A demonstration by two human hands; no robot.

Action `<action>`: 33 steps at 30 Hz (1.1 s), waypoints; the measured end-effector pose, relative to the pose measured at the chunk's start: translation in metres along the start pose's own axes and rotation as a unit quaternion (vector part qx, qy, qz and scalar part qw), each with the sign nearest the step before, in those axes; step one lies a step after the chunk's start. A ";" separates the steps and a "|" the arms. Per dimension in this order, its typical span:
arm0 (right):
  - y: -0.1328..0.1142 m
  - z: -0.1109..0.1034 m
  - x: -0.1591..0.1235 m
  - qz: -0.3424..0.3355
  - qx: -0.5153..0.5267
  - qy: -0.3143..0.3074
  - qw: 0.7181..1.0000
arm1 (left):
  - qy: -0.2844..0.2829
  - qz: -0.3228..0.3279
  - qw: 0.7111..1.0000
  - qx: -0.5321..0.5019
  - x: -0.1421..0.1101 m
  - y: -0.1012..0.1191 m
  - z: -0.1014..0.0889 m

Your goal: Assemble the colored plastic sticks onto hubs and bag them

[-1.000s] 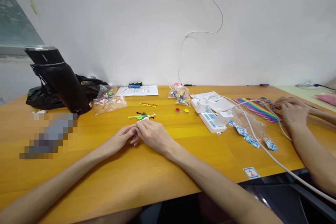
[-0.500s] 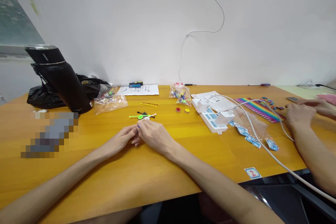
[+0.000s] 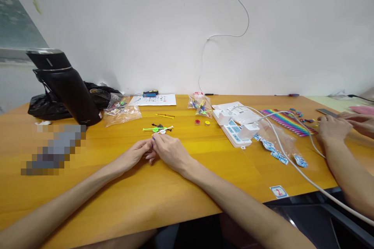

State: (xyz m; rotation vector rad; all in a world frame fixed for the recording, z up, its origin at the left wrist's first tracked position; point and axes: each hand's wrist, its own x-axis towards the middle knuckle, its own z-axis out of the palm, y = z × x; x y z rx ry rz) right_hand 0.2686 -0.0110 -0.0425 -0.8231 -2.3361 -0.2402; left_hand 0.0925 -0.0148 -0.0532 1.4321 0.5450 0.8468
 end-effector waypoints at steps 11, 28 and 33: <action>0.002 -0.014 0.007 0.081 0.146 -0.041 0.985 | 0.059 -0.021 0.998 -0.029 -0.003 0.002 0.000; 0.012 -0.015 0.009 0.230 0.422 0.014 0.877 | 0.132 -0.037 0.985 -0.100 -0.002 0.013 -0.003; 0.014 -0.018 0.012 0.289 0.517 0.034 0.805 | 0.154 -0.059 0.974 -0.157 0.000 0.018 -0.005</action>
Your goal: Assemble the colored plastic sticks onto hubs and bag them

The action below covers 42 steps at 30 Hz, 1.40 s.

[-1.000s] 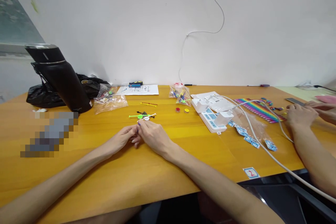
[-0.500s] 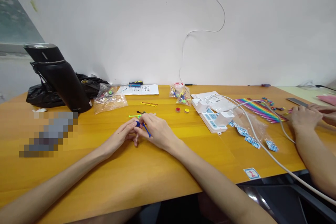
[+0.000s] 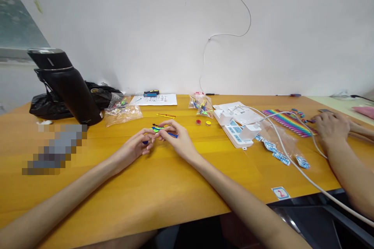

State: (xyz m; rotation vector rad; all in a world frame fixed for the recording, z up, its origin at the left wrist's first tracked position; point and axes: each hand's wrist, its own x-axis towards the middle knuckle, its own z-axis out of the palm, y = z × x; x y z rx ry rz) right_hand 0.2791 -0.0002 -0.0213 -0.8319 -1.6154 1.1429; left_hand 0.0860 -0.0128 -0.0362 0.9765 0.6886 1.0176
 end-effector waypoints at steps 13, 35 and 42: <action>0.000 -0.005 0.005 0.062 0.058 -0.053 0.995 | 0.035 0.061 0.995 0.065 0.000 0.006 -0.005; 0.009 -0.021 0.013 0.095 0.061 -0.010 0.994 | 0.087 0.102 0.985 0.104 -0.002 0.017 -0.009; 0.007 -0.019 0.009 0.170 0.147 -0.038 0.974 | 0.092 0.091 0.987 0.100 -0.002 0.017 -0.005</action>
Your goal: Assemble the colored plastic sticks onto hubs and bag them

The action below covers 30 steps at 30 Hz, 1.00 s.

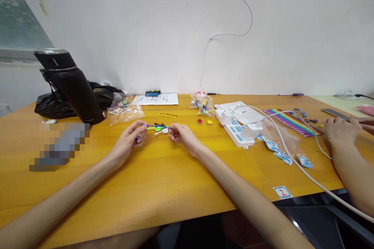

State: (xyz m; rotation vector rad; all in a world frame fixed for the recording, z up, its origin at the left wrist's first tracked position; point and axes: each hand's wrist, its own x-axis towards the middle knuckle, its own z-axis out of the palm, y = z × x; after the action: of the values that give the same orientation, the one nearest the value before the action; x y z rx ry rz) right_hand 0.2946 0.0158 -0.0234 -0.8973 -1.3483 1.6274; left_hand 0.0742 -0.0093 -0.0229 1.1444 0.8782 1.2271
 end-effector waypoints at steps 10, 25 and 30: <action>-0.007 0.003 -0.004 0.031 0.043 -0.048 0.997 | -0.008 0.013 0.999 0.045 0.001 -0.004 -0.004; -0.005 -0.001 -0.002 -0.002 0.006 -0.035 0.999 | 0.055 0.146 0.966 0.205 0.001 -0.007 -0.006; 0.000 -0.024 0.010 -0.099 -0.146 0.075 0.981 | 0.043 0.104 0.975 0.190 0.003 -0.015 -0.009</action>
State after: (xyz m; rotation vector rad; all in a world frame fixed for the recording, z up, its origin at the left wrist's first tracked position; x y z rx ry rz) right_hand 0.3118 0.0343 -0.0278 -0.9992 -1.5418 1.2062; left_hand 0.0703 -0.0042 -0.0390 1.5292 1.1115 1.3205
